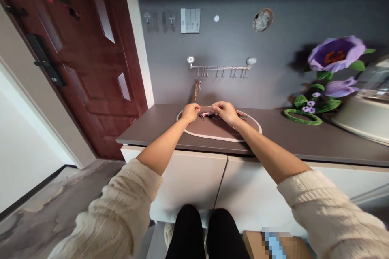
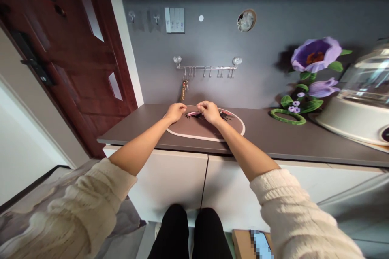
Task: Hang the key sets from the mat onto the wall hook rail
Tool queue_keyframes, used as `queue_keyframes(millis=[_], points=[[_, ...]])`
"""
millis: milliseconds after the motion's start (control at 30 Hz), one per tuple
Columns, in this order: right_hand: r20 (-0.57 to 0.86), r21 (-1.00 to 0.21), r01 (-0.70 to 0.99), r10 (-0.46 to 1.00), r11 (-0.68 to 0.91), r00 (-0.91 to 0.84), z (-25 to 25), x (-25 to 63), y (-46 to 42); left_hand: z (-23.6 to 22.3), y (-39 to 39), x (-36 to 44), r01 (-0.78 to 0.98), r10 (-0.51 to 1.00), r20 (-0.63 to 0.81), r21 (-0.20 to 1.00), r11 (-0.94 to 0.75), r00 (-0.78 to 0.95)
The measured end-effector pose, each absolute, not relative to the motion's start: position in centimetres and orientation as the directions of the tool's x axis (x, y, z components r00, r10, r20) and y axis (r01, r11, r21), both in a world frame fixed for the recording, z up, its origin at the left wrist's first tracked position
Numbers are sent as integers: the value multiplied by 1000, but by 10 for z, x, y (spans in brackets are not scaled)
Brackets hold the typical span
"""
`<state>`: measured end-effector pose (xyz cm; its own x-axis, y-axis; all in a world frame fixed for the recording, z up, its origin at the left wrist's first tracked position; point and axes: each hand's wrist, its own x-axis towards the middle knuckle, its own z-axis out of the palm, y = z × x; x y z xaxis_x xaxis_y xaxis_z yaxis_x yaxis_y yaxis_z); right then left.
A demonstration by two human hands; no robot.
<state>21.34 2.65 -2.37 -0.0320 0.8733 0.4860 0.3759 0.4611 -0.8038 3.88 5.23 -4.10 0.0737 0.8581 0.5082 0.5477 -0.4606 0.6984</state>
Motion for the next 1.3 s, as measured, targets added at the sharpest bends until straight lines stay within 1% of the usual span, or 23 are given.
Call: queue_keyframes(millis=[100, 167, 367, 467, 667, 767, 933, 1000, 1067, 1133, 1200, 1300], points=[[578, -678, 520, 814, 520, -60, -30, 212, 27, -45, 60, 38, 601, 847, 516, 639, -480, 128], [619, -608, 575, 780, 547, -88, -31, 212, 29, -47, 65, 36, 635, 835, 524, 590, -499, 170], [665, -434, 713, 730, 551, -160, -34, 211, 32, -50, 67, 31, 672, 797, 521, 475, -568, 305], [661, -397, 745, 730, 536, -173, -34, 209, 31, -50, 66, 31, 661, 776, 533, 454, -598, 336], [654, -361, 770, 731, 527, -194, -34, 208, 26, -47, 62, 32, 724, 801, 527, 430, -539, 283], [644, -333, 778, 731, 533, -225, -34, 208, 25, -44, 57, 31, 703, 818, 510, 479, -526, 264], [663, -291, 747, 689, 598, -293, -36, 209, 24, -41, 51, 30, 586, 850, 506, 648, -486, 146], [665, -285, 737, 680, 612, -308, -36, 209, 23, -40, 50, 31, 491, 879, 464, 743, -454, 112], [661, -273, 740, 679, 614, -319, -35, 208, 22, -38, 48, 33, 360, 915, 394, 844, -398, 88], [662, -260, 747, 676, 612, -323, -34, 207, 21, -35, 45, 36, 218, 946, 319, 920, -325, 62], [671, -252, 749, 669, 612, -321, -33, 207, 20, -31, 41, 37, 104, 964, 262, 959, -265, 39], [698, -252, 737, 645, 627, -311, -33, 206, 19, -27, 37, 39, -14, 975, 221, 975, -221, 32]])
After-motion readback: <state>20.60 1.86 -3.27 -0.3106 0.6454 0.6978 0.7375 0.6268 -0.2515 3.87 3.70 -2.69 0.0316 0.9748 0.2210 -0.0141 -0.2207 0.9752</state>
